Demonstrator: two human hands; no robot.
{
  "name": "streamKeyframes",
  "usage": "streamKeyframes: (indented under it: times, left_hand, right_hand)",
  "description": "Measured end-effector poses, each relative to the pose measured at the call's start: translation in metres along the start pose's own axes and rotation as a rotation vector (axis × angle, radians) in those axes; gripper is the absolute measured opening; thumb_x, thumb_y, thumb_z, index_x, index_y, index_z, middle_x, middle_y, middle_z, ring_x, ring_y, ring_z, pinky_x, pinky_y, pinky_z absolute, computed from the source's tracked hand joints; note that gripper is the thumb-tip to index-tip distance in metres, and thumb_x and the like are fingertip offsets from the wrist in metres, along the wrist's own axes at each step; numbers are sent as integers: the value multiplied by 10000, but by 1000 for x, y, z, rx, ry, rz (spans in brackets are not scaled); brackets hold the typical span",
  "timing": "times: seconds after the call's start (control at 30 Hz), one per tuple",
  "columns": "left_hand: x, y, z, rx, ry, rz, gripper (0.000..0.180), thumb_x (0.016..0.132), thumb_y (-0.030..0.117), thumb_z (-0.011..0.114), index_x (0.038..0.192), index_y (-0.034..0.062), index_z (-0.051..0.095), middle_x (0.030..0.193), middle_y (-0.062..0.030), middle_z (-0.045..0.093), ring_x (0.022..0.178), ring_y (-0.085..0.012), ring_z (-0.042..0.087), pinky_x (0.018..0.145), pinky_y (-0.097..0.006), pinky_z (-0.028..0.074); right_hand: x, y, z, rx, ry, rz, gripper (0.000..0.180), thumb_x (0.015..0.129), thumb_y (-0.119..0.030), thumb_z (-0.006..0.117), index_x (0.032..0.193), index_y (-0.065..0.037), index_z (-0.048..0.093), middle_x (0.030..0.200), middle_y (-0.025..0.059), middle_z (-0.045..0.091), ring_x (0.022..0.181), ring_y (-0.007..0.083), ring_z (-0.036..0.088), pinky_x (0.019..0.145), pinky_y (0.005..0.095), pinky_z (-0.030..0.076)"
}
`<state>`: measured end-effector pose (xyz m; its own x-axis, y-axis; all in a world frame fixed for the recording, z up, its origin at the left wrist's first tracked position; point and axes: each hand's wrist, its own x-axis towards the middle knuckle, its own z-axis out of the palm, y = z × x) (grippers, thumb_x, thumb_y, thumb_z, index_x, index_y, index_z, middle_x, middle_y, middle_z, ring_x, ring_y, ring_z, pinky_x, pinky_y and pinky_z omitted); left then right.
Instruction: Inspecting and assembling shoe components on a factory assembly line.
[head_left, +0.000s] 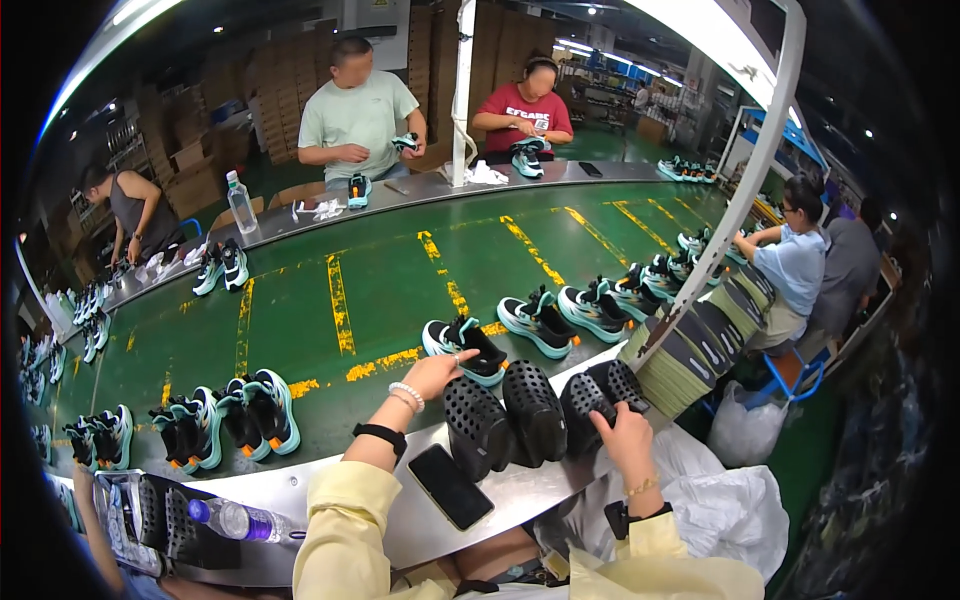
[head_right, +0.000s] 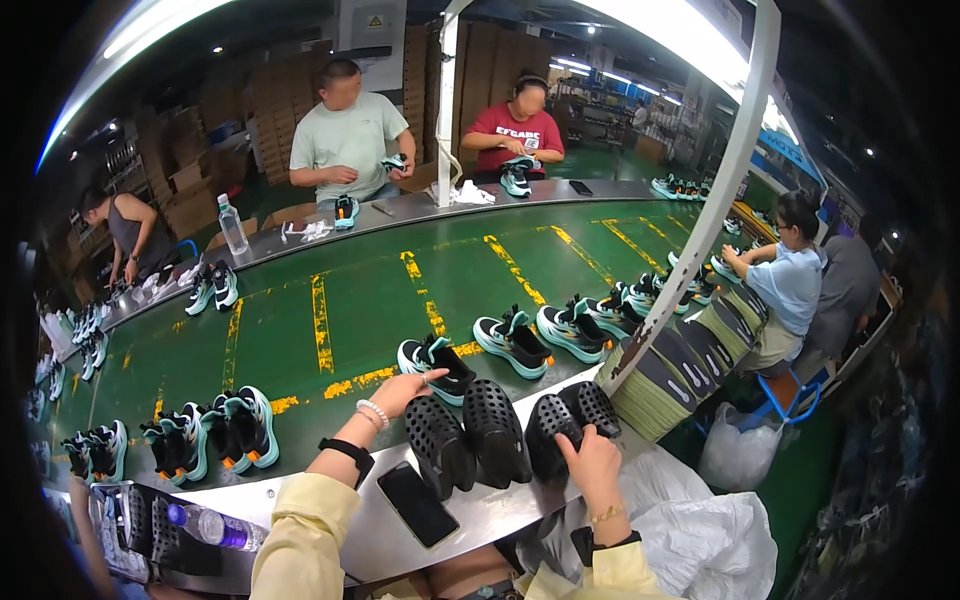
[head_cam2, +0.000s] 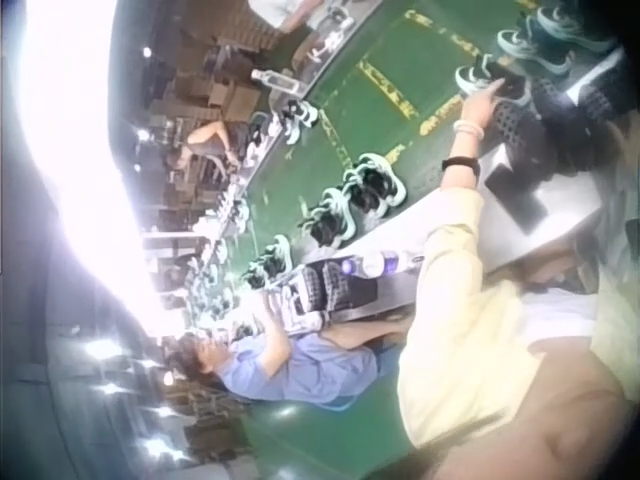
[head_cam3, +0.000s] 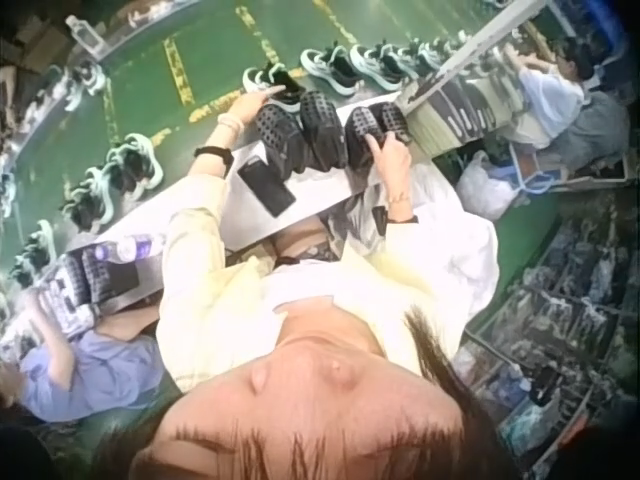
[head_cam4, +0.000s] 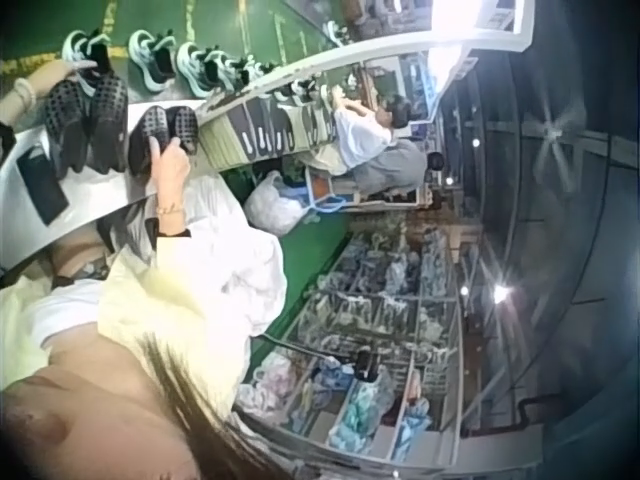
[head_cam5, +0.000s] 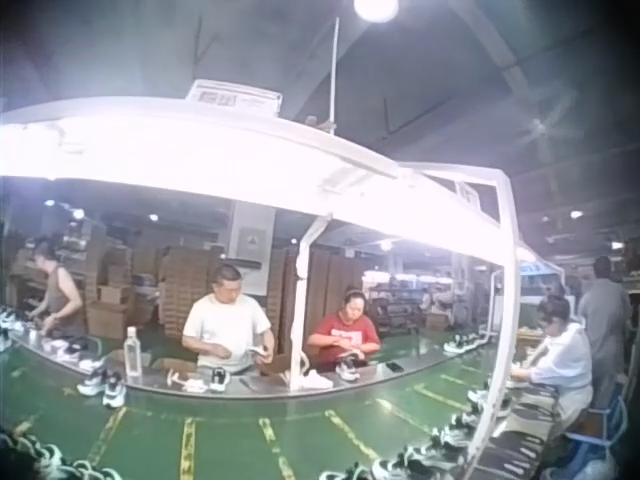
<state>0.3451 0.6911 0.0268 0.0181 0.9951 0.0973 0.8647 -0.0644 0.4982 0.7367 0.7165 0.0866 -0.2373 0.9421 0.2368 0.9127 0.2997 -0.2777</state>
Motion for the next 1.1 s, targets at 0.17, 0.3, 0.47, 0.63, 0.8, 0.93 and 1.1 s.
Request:
streamKeyframes:
  times: [0.17, 0.3, 0.47, 0.63, 0.8, 0.93, 1.1]
  left_hand:
    - [9, -5, 10, 153, 50, 44, 508, 940, 476, 599, 1344, 185, 498, 929, -160, 699, 910, -375, 680, 764, -458, 536]
    - [-10, -2, -2, 194, 149, -117, 618, 816, 614, 670, 1133, 90, 590, 898, -177, 706, 895, -377, 684, 781, -469, 542]
    - [-77, -11, -41, 129, 120, -340, 630, 698, 604, 776, 1023, 82, 638, 874, -176, 703, 874, -360, 688, 797, -438, 540]
    - [-168, -22, -56, 97, 106, -524, 522, 736, 487, 771, 1060, 102, 631, 1034, -133, 689, 1000, -329, 662, 853, -435, 533]
    - [-229, -9, -33, -146, 531, -558, 444, 869, 274, 688, 1250, 77, 574, 1153, -176, 646, 1111, -352, 616, 948, -433, 492]
    - [-253, 7, -14, -289, 716, -539, 373, 910, 210, 654, 1237, 46, 582, 1152, -203, 655, 1102, -368, 621, 940, -426, 493]
    - [-281, 6, -1, -341, 676, -569, 361, 917, 180, 645, 1241, 31, 591, 1188, -195, 657, 1117, -343, 625, 959, -406, 486]
  right_hand:
    - [2, 2, 9, -26, 54, -32, 576, 835, -561, 692, 1024, -16, 677, 823, 229, 699, 810, 414, 683, 726, 501, 522]
    - [6, 0, 8, -78, 56, -50, 589, 819, -583, 697, 955, -10, 674, 798, 221, 696, 783, 408, 686, 716, 490, 529]
    - [6, 1, 6, -191, 38, -65, 606, 799, -604, 709, 845, -3, 649, 781, 222, 693, 764, 405, 694, 711, 482, 542]
    - [1, 2, 6, -194, 68, -104, 570, 822, -562, 707, 846, 3, 643, 787, 235, 689, 783, 415, 690, 717, 492, 538]
    - [-2, 10, 11, -175, 103, -133, 566, 842, -554, 687, 841, 8, 631, 792, 250, 681, 786, 434, 677, 714, 510, 525]
    - [2, 13, 15, -156, 129, -157, 575, 849, -552, 678, 829, 21, 633, 798, 259, 675, 788, 444, 667, 705, 515, 516]
    - [1, 5, -4, -161, 193, -169, 582, 855, -555, 672, 831, 26, 634, 784, 260, 671, 776, 450, 664, 693, 518, 513]
